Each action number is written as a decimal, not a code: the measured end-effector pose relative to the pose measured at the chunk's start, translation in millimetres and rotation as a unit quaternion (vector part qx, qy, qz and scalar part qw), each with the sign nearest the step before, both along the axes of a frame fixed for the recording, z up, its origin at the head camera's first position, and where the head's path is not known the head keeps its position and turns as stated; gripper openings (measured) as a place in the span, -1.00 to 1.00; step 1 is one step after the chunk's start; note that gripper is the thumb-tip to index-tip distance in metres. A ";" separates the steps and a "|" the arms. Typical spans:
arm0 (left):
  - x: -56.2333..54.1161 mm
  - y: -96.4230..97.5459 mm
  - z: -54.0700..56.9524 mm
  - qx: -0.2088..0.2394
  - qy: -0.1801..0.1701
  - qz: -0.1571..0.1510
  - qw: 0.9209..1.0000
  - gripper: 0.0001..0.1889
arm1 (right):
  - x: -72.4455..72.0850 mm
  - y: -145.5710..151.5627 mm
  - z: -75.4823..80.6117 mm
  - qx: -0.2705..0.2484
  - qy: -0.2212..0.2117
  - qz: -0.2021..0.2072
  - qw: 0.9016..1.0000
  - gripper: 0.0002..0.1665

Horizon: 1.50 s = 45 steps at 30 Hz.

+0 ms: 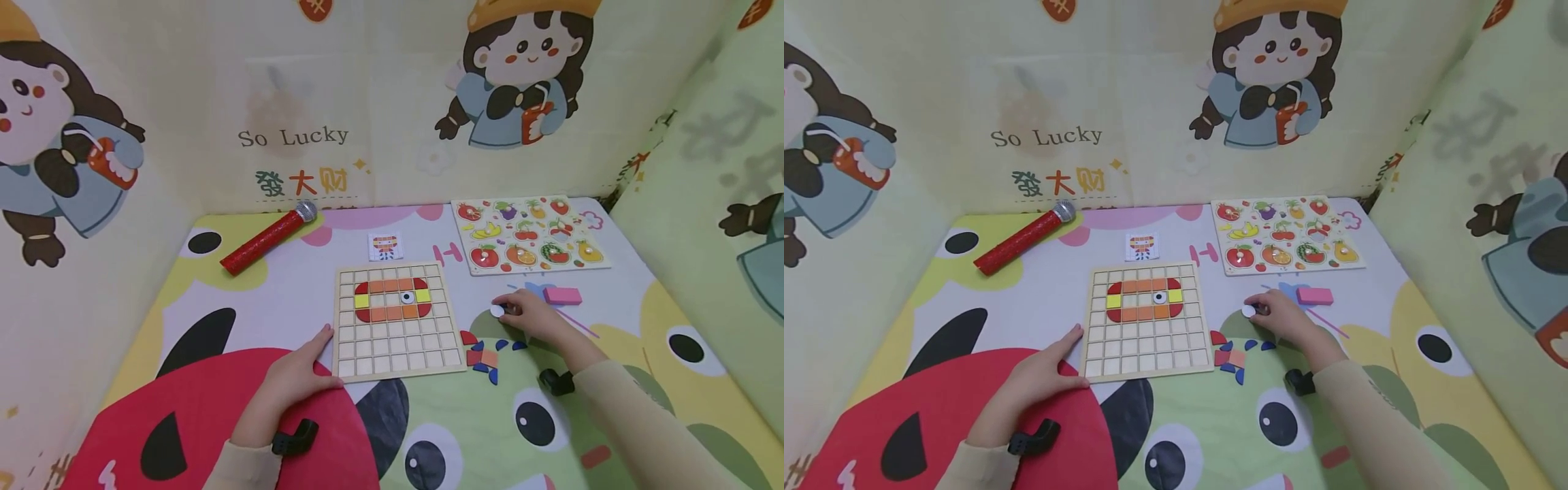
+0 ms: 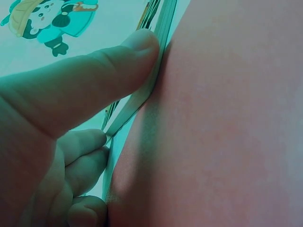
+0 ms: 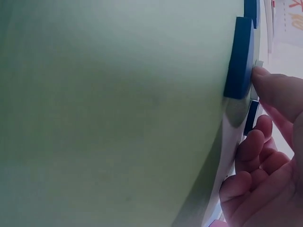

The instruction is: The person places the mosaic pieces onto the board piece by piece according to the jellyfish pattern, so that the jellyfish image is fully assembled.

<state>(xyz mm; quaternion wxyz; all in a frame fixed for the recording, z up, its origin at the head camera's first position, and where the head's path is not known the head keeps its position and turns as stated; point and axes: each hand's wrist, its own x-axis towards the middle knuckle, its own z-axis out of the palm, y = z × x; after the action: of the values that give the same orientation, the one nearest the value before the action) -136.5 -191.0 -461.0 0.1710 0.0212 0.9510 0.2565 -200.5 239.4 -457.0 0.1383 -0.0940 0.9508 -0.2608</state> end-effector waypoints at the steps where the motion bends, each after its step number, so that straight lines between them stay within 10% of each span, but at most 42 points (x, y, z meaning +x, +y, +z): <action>1: 0.2 -0.1 0.1 0.000 0.000 0.001 1.000 0.17 | -0.2 -0.4 0.7 0.003 0.002 0.001 1.000 -0.59; 20: 1.0 0.7 -0.2 0.002 0.009 -0.005 1.000 0.16 | 2.5 -25.8 18.7 -0.075 0.042 -0.070 0.994 -0.56; 31: 2.4 0.2 -2.2 0.001 0.015 -0.004 1.000 0.15 | -0.4 -38.8 22.4 -0.078 0.092 -0.013 0.993 -0.55; 45: 1.8 0.3 -3.6 0.001 0.012 0.005 1.000 0.15 | -2.3 -75.5 25.5 -0.158 0.058 -0.044 0.985 -0.62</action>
<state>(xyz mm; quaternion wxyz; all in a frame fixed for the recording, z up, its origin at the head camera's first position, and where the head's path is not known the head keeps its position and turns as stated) -134.7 -190.6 -464.6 0.1588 0.0197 0.9527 0.2585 -202.8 163.8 -431.5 0.0549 -0.0880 0.9074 -0.4073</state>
